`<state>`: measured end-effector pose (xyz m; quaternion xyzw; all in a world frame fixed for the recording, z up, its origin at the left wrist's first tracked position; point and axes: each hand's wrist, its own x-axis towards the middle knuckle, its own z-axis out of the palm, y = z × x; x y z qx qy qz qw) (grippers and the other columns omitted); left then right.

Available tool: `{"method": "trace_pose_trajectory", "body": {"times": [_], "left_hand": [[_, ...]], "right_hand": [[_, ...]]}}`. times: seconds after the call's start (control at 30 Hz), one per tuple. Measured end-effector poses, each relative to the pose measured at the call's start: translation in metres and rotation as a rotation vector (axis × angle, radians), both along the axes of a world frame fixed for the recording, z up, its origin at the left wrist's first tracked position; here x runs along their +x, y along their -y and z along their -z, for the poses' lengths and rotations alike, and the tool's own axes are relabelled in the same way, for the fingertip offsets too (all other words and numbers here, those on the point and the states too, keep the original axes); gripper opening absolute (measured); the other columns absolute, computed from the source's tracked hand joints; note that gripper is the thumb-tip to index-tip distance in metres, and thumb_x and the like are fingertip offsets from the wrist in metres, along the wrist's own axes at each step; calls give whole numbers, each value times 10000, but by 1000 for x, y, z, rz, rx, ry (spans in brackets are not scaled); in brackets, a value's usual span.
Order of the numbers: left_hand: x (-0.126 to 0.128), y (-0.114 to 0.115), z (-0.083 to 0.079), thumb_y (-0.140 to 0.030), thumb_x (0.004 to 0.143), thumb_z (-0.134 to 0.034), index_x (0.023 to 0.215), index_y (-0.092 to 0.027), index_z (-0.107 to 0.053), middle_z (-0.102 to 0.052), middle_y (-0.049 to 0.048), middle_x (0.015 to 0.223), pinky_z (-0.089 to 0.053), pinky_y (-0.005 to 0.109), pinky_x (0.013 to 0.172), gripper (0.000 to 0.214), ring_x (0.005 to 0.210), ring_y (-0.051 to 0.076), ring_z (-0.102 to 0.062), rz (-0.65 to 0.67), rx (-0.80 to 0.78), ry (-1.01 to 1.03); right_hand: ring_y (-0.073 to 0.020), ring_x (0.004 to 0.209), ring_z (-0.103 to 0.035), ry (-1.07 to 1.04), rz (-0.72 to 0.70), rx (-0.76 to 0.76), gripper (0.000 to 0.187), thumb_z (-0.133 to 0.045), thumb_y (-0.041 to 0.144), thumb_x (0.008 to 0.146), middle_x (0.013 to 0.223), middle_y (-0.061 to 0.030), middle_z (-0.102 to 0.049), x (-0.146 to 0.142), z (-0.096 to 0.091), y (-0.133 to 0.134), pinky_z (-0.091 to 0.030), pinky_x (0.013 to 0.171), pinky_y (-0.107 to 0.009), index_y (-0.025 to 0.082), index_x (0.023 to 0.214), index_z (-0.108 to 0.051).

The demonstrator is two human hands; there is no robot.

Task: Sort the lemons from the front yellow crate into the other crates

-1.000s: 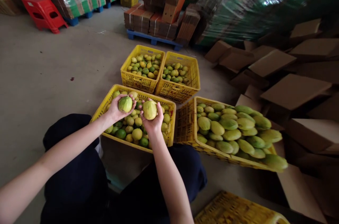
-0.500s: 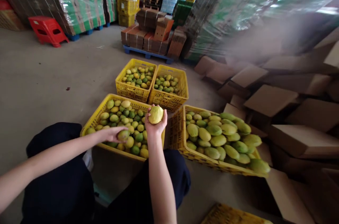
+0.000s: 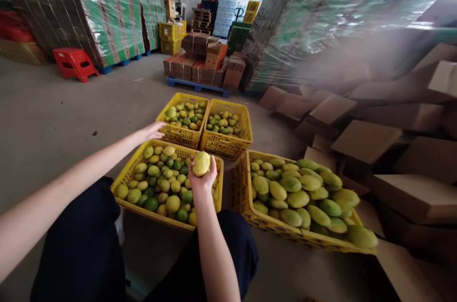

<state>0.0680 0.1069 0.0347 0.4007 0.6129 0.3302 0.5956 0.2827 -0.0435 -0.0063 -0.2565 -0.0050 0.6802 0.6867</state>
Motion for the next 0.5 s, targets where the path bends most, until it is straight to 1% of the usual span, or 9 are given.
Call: {"method": "trace_pose_trajectory", "body": {"times": [0.07,0.13,0.17,0.23,0.3,0.37,0.4,0.43,0.5], "left_hand": [[-8,26,24,-352,827,-705,1084,-180,-685,-657,190,1351,-526,407,966,310,1167,334,-685,127,-107,-65],[-16,56,53,-316,739,-793,948,-133,-712,-725,227,1186,-522,479,956,289,1102,390,-709,254,-225,-129],[-20,69,68,-296,685,-837,909,-122,-717,-745,225,1104,-514,515,957,308,1093,418,-707,307,-273,-165],[-26,87,92,-303,606,-897,888,-132,-727,-763,188,979,-501,556,969,371,1127,448,-684,433,-296,-292],[-29,98,112,-345,586,-924,927,-163,-737,-761,148,941,-491,568,998,429,1191,451,-646,549,-241,-427],[-33,104,126,-373,648,-909,1008,-179,-738,-749,139,1003,-492,555,1020,444,1227,427,-621,597,-172,-480],[-35,107,131,-378,718,-876,1076,-171,-724,-733,142,1074,-504,543,1015,440,1220,397,-624,586,-154,-463],[-37,111,135,-381,803,-821,1153,-165,-699,-708,141,1156,-524,523,1000,428,1200,354,-633,568,-139,-432],[-44,118,140,-382,942,-686,1265,-171,-643,-650,123,1283,-564,474,958,388,1142,274,-647,534,-91,-355]], "right_hand": [[-177,761,-720,29,-15,3,191,-714,389,784,829,-18,-749,-3,2,1,-555,522,-238,235,884,-662],[-168,753,-725,53,-31,-4,204,-719,394,774,826,-6,-752,-7,4,2,-561,525,-231,238,890,-657],[-160,749,-727,65,-42,-15,216,-718,402,772,825,1,-753,-8,4,3,-563,527,-223,239,898,-655],[-149,734,-728,89,-64,-43,242,-723,416,764,823,9,-754,-11,7,2,-562,523,-209,239,912,-649],[-157,710,-728,127,-107,-76,254,-743,414,750,809,6,-754,-15,14,-1,-563,507,-218,238,902,-642],[-169,648,-715,172,-197,-72,238,-772,386,740,749,6,-738,-23,26,-3,-559,474,-239,236,861,-633],[-170,598,-697,190,-249,-54,224,-787,357,737,696,14,-714,-29,32,-2,-551,454,-248,234,833,-626],[-163,542,-668,200,-297,-20,213,-801,315,733,638,31,-680,-36,40,1,-538,434,-253,232,807,-618],[-136,449,-595,184,-322,67,233,-819,185,711,544,76,-590,-53,53,13,-507,409,-251,227,761,-595]]}}
